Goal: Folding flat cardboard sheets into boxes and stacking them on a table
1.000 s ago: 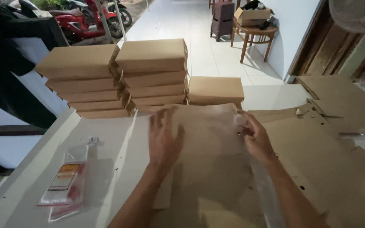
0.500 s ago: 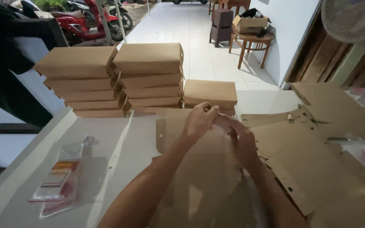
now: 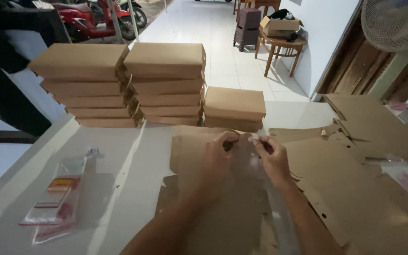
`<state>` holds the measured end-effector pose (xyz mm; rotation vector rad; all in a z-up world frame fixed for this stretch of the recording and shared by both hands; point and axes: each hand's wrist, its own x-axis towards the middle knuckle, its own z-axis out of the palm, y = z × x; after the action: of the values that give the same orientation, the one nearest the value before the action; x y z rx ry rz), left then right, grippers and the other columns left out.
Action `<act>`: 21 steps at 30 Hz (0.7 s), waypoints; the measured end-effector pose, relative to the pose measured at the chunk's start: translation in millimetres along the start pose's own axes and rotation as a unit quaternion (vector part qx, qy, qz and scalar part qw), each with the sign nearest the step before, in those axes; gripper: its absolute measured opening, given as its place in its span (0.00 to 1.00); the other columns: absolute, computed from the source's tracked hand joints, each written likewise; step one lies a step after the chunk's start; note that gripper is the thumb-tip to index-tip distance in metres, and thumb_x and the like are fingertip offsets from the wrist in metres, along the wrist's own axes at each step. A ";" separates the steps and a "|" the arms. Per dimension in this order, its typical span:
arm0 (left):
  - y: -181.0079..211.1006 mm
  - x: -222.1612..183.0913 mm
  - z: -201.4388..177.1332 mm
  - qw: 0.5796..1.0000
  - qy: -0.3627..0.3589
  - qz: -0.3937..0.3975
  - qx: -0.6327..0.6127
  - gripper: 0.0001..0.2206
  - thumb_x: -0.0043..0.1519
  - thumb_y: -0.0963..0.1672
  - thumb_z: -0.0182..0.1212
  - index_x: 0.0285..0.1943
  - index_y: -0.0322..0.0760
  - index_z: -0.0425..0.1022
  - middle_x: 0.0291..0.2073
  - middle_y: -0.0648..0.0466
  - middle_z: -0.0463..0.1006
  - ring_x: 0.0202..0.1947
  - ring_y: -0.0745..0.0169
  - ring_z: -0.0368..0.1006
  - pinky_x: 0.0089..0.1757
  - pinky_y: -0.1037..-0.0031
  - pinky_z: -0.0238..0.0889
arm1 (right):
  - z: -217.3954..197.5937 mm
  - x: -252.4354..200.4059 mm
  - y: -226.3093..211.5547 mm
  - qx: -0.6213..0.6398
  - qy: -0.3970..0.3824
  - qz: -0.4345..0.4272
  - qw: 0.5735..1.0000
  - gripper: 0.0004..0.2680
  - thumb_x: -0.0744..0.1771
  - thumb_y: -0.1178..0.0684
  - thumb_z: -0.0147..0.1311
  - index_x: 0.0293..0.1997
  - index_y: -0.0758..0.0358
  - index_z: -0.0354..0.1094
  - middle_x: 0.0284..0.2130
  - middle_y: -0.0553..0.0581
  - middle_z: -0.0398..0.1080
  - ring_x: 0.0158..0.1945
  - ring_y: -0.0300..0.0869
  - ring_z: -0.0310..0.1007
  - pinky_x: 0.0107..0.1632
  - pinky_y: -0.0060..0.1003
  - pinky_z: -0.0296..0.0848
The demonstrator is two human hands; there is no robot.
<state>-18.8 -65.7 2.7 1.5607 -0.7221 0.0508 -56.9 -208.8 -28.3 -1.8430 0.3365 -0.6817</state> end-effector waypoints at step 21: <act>-6.7 -4.4 9.6 0.996 0.008 -0.085 -0.001 0.09 0.54 0.44 0.53 0.40 0.37 0.72 0.34 0.47 0.74 0.38 0.54 0.71 0.40 0.72 0.64 | 4.0 -12.6 -12.8 -0.006 0.017 -0.154 0.988 0.02 0.60 0.62 0.50 0.28 0.68 0.61 0.27 0.60 0.62 0.33 0.39 0.63 0.33 0.33 0.67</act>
<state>-22.9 -72.9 -6.6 1.6121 -0.5733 -0.0640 -65.7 -194.2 -21.1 -1.9158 0.0753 -0.9236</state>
